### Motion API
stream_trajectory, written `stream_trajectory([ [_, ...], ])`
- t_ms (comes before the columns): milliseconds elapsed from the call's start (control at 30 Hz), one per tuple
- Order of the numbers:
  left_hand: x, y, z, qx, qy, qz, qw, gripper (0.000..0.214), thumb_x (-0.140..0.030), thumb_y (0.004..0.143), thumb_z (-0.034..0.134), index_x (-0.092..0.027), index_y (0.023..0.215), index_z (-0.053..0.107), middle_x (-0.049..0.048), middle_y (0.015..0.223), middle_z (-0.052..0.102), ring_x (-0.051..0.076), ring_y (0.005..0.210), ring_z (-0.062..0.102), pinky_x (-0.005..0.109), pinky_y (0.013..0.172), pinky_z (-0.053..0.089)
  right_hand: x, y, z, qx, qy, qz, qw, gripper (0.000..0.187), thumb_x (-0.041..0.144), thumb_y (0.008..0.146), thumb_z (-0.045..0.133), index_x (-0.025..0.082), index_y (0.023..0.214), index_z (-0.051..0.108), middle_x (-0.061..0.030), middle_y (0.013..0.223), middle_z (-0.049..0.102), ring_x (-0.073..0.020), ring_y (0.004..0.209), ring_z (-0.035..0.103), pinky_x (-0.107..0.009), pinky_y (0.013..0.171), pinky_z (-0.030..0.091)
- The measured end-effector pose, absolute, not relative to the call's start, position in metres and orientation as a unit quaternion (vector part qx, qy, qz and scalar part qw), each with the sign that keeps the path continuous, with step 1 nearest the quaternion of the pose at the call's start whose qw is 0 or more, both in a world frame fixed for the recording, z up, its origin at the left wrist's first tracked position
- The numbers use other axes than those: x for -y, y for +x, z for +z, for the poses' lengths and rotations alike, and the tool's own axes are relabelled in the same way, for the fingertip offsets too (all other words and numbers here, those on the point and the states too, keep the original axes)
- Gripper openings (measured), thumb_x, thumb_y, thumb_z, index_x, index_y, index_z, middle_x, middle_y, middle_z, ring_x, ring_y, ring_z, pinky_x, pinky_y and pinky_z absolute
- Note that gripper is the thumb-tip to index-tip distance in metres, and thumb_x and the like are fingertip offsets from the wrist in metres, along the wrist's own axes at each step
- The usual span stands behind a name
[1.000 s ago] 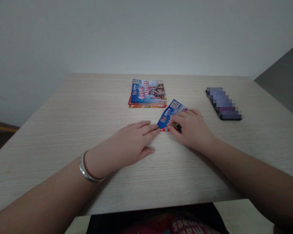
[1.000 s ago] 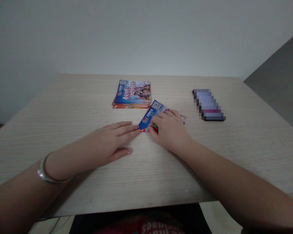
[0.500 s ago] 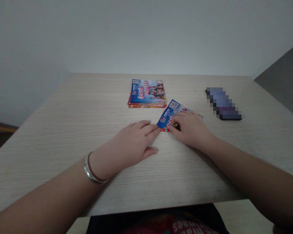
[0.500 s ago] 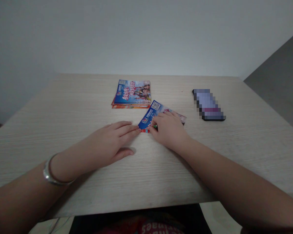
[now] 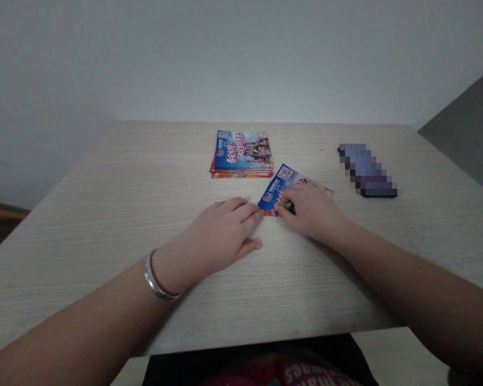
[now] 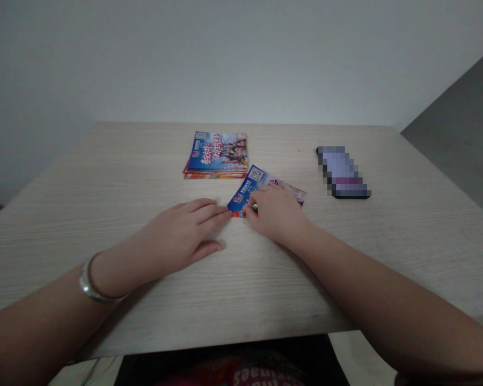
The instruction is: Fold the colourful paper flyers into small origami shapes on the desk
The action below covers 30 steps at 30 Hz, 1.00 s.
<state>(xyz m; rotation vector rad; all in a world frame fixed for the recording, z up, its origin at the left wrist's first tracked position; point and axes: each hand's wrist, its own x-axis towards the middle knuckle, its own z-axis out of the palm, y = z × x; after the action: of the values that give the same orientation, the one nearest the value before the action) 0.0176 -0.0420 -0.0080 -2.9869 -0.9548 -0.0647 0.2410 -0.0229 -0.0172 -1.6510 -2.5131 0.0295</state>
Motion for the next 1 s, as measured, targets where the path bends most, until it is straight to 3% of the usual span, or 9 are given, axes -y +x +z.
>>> stream_trajectory([
  [467, 0.044, 0.017, -0.007, 0.303, -0.952, -0.024, 0.04, 0.049, -0.043, 0.095, 0.053, -0.011, 0.132, 0.054, 0.0151, 0.136, 0.058, 0.033, 0.124, 0.051, 0.048, 0.101, 0.046, 0.022, 0.242, -0.018, 0.833, -0.549, 0.017, 0.072, 0.025, 0.034, 0.09, 0.048, 0.019, 0.078, 0.065, -0.0101, 0.093, 0.074, -0.0285, 0.095, 0.066, -0.043, 0.086, 0.038],
  [800, 0.044, 0.013, 0.004, 0.33, -0.944, 0.003, 0.005, 0.046, -0.043, 0.094, 0.054, -0.016, 0.132, 0.057, 0.0122, 0.142, 0.056, 0.028, 0.126, 0.054, 0.045, 0.104, 0.045, 0.022, 0.246, -0.02, 0.833, -0.548, 0.021, 0.078, 0.023, 0.034, 0.089, 0.05, 0.021, 0.077, 0.065, -0.0087, 0.093, 0.074, -0.028, 0.095, 0.066, -0.043, 0.086, 0.038],
  [1000, 0.037, 0.015, 0.001, 0.34, -0.94, -0.039, -0.001, 0.035, -0.039, 0.098, 0.047, -0.015, 0.114, 0.065, 0.0115, 0.124, 0.067, 0.027, 0.119, 0.059, 0.046, 0.108, 0.041, 0.024, 0.245, -0.021, 0.834, -0.546, 0.019, 0.076, 0.023, 0.034, 0.09, 0.05, 0.02, 0.079, 0.065, -0.0095, 0.094, 0.073, -0.0288, 0.097, 0.065, -0.045, 0.087, 0.038],
])
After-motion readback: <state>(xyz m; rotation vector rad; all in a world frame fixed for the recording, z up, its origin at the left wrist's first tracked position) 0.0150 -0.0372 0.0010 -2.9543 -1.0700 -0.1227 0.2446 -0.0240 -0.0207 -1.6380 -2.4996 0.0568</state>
